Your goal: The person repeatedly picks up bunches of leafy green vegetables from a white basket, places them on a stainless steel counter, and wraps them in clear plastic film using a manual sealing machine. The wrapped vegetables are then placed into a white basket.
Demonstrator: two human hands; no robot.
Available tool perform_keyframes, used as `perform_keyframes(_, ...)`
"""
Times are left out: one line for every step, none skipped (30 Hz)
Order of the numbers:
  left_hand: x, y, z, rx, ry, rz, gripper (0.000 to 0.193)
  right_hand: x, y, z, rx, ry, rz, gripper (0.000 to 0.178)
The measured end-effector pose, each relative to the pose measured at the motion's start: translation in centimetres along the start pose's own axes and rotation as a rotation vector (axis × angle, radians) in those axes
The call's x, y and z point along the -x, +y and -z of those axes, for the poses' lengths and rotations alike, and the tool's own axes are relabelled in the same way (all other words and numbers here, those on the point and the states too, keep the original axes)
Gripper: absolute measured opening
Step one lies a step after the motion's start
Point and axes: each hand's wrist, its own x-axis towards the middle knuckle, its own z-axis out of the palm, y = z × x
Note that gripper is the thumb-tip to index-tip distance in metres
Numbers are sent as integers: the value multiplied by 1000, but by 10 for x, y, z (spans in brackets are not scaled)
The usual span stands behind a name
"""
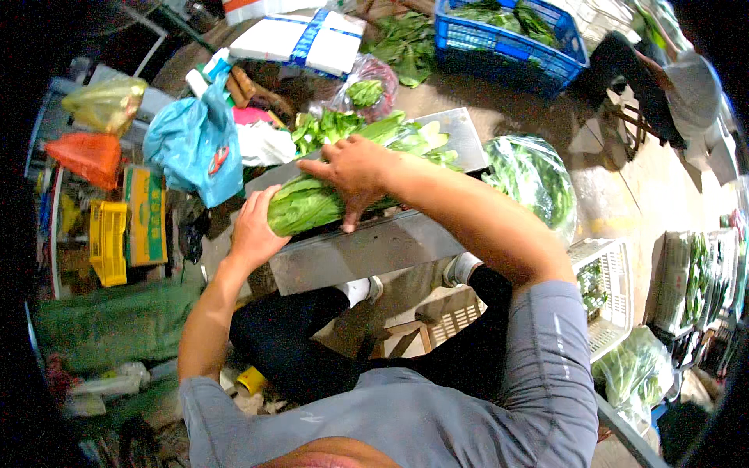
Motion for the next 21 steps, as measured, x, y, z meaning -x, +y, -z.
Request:
perform_keyframes(1,0,1,7,0,-4,78,4,1,-4,36,-2,22,132)
perform_keyframes(1,0,0,16,7,-9,76,7,0,-6,75,-19,19,135)
perform_keyframes(5,-1,0,25,8,-4,74,11,-6,0,83,-20,9,129)
perform_keyframes(5,1,0,10,15,-10,72,14,-9,3,64,-27,-20,126)
perform_keyframes(5,5,3,-3,28,-19,70,16,-11,3,52,-33,-51,123)
perform_keyframes(8,9,6,-3,48,-37,68,21,-14,3,51,0,-37,119)
perform_keyframes(10,12,8,-1,70,-63,67,26,-16,4,53,32,-29,116)
perform_keyframes(14,13,9,-12,100,-84,64,29,-19,3,90,48,-16,110)
perform_keyframes(18,15,12,-19,116,-89,63,32,-21,3,83,83,4,106)
perform_keyframes(21,17,12,-13,127,-98,63,36,-26,6,94,77,-5,105)
perform_keyframes(27,20,15,-16,140,-100,62,39,-34,10,104,76,-5,104)
perform_keyframes(33,24,20,-13,154,-100,66,42,-42,16,90,91,-1,103)
perform_keyframes(37,28,22,-17,165,-112,66,48,-49,21,83,107,-15,106)
perform_keyframes(41,30,24,-32,180,-121,66,53,-52,23,123,140,5,103)
perform_keyframes(46,34,28,-47,195,-129,66,58,-55,25,163,175,27,101)
perform_keyframes(51,44,36,-41,209,-139,67,66,-62,32,139,203,52,101)
perform_keyframes(57,48,41,-34,232,-157,67,71,-70,38,158,206,49,101)
perform_keyframes(61,51,48,-37,252,-171,67,75,-76,46,170,221,58,101)
perform_keyframes(64,56,52,-31,264,-200,66,85,-85,53,182,232,47,102)
perform_keyframes(70,61,57,-20,316,-244,66,92,-96,61,179,245,40,103)
perform_keyframes(76,70,64,-7,299,-228,67,101,-106,69,170,239,36,107)
